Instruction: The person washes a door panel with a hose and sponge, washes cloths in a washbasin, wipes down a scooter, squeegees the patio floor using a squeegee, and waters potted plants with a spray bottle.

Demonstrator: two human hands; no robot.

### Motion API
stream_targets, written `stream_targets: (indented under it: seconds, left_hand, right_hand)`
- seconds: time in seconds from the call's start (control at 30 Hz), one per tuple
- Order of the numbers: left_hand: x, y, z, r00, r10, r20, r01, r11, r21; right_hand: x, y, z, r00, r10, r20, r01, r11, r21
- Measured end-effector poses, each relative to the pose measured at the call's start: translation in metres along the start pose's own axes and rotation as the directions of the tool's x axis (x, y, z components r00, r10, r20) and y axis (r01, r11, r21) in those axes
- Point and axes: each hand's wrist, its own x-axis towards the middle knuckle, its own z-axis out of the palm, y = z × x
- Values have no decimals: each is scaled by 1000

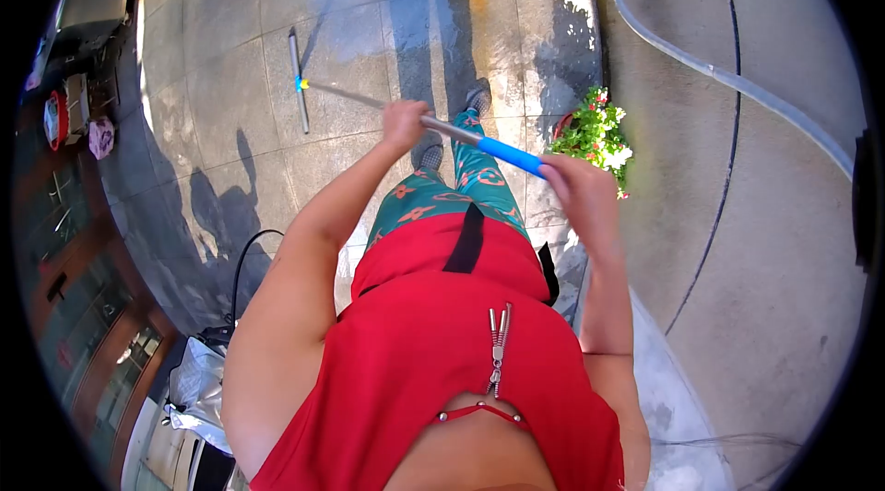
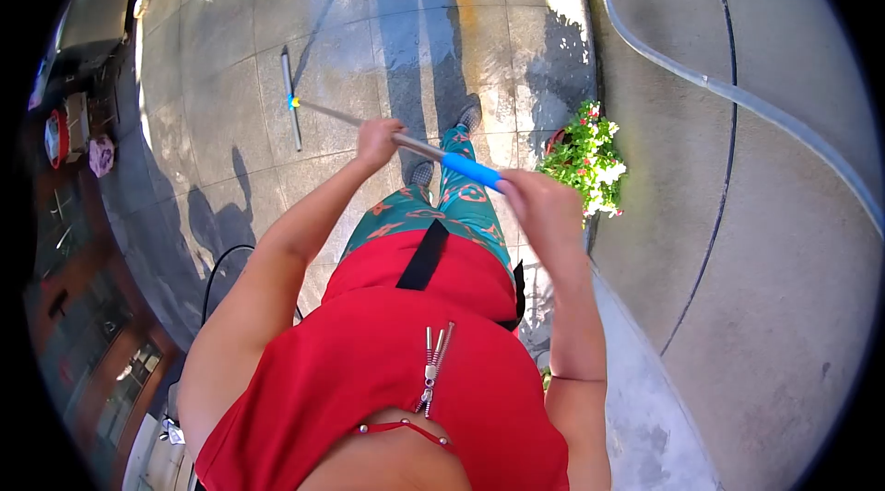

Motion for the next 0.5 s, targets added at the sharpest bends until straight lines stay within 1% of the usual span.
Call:
stream_targets:
  seconds: [0.03, 0.07, 0.1, 0.13, 0.17, 0.2, 0.27, 0.33, 0.37, 0.4, 0.43, 0.47, 0.5]
  left_hand:
    - [3, 23, 6, 994, 111, -9, -111, 994, 18]
    - [6, 49, 13, 989, 150, 6, -148, 981, -128]
    - [6, 79, 18, 980, 201, -4, -199, 968, -156]
    - [6, 108, 24, 970, 234, 62, -220, 960, -176]
    - [6, 137, 34, 958, 285, 44, -262, 925, -275]
    - [4, 167, 30, 926, 377, -5, -364, 891, -270]
    - [3, 221, 32, 913, 407, 31, -372, 861, -348]
    - [-1, 257, 42, 889, 443, -115, -447, 785, -428]
    - [1, 271, 44, 874, 473, -113, -468, 756, -458]
    - [3, 284, 47, 858, 502, -110, -487, 724, -488]
    - [8, 292, 58, 842, 524, -125, -494, 658, -568]
    - [7, 296, 48, 828, 541, -145, -524, 656, -544]
    - [6, 298, 47, 818, 561, -129, -529, 644, -552]
  right_hand:
    - [-16, -4, -21, 979, 202, 29, -202, 979, -16]
    - [-34, -11, -42, 949, 315, -28, -317, 946, -66]
    - [-51, -17, -63, 933, 346, -101, -357, 924, -139]
    - [-73, -12, -81, 926, 338, -170, -361, 923, -130]
    - [-93, -16, -101, 907, 358, -221, -400, 898, -185]
    - [-110, -28, -118, 886, 376, -271, -440, 866, -237]
    - [-134, -57, -142, 860, 370, -351, -485, 808, -334]
    - [-153, -85, -156, 836, 383, -393, -526, 760, -381]
    - [-158, -96, -160, 825, 384, -414, -545, 734, -405]
    - [-159, -108, -158, 837, 355, -417, -528, 726, -441]
    - [-159, -123, -151, 846, 328, -420, -513, 715, -475]
    - [-160, -136, -144, 854, 302, -423, -500, 702, -508]
    - [-162, -140, -137, 885, 223, -409, -428, 738, -522]
